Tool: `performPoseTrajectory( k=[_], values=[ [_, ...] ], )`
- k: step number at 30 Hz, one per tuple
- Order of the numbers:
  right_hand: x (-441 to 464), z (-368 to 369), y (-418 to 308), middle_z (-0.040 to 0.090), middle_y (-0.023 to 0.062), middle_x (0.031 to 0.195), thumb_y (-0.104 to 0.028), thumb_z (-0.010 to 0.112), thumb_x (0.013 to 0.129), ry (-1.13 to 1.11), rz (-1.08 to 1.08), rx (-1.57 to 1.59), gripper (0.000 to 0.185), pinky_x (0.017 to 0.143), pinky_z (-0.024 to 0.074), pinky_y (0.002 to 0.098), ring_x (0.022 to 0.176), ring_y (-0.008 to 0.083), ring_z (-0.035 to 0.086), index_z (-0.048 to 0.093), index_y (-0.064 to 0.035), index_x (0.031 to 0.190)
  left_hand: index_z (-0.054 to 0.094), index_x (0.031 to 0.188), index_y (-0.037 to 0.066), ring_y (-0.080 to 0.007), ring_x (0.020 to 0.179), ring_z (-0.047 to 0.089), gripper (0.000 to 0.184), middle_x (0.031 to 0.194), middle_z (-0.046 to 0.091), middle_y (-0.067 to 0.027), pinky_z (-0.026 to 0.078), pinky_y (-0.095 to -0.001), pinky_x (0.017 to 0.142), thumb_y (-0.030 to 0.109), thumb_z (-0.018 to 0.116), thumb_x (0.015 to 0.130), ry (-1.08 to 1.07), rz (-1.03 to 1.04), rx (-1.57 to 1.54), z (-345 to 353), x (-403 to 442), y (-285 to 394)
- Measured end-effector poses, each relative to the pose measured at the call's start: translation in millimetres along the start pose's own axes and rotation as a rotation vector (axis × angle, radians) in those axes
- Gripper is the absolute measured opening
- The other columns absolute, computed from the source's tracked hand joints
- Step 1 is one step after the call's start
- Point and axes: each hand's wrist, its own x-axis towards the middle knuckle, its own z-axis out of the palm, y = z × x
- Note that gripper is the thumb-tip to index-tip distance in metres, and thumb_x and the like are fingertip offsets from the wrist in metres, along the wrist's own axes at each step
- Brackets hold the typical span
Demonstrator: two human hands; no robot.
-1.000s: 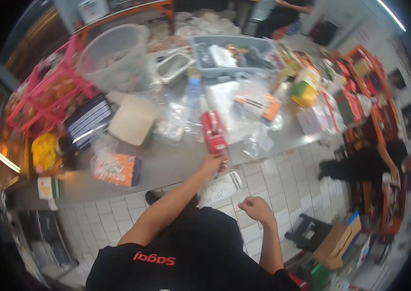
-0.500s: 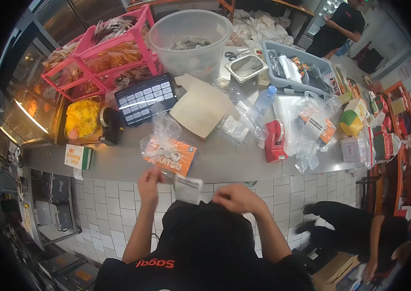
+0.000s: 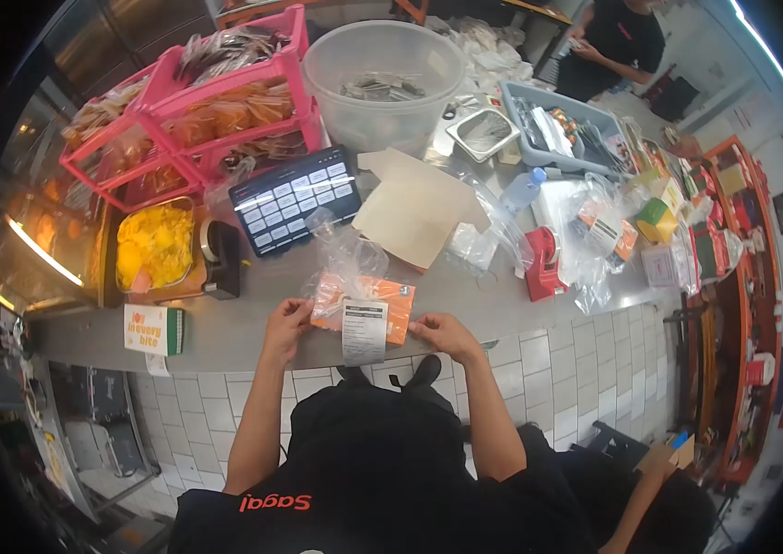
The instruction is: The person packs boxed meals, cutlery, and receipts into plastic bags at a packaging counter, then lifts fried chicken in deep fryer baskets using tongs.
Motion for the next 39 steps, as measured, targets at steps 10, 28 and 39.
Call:
performPoseTrajectory(
  k=[10,28,39],
  values=[
    [23.6,-26.5,11.0,0.064,0.0018,0.075,-0.033,0.059,0.093,-0.061,0.224,0.307,0.029,0.043,0.0363,0.0208,0.051,0.0072,0.051,0.059,-0.0053,0.101,0.054,0.093,0.007,-0.0094,0.064,0.058,0.02,0.08,0.058,-0.0005,0.055,-0.0243,0.059,0.02,0.068,0.088,-0.107,-0.256,-0.001,-2.2,8.2,-20.1],
    [-71.5,-273.5,14.9,0.065,0.0046,0.084,-0.042,0.068,0.084,0.474,0.059,-0.151,0.043,0.064,0.045,0.0308,0.075,0.0146,0.06,0.066,-0.0041,0.104,0.055,0.118,0.002,-0.0157,0.097,0.063,0.033,0.111,0.064,-0.0069,0.051,-0.0324,0.083,0.027,0.056,0.097,-0.132,0.107,-0.195,108.7,-63.4,-129.5],
    [-75.7,-225.1,104.8,0.063,0.0069,0.079,-0.023,0.063,0.09,0.793,-0.064,0.176,0.022,0.054,0.0489,0.0261,0.067,0.0146,0.061,0.062,-0.0012,0.088,0.058,0.115,0.004,-0.0158,0.097,0.064,0.029,0.107,0.065,-0.0054,0.051,-0.0338,0.086,0.025,0.058,0.095,-0.114,0.024,-0.367,128.6,-78.6,-136.2]
  ],
)
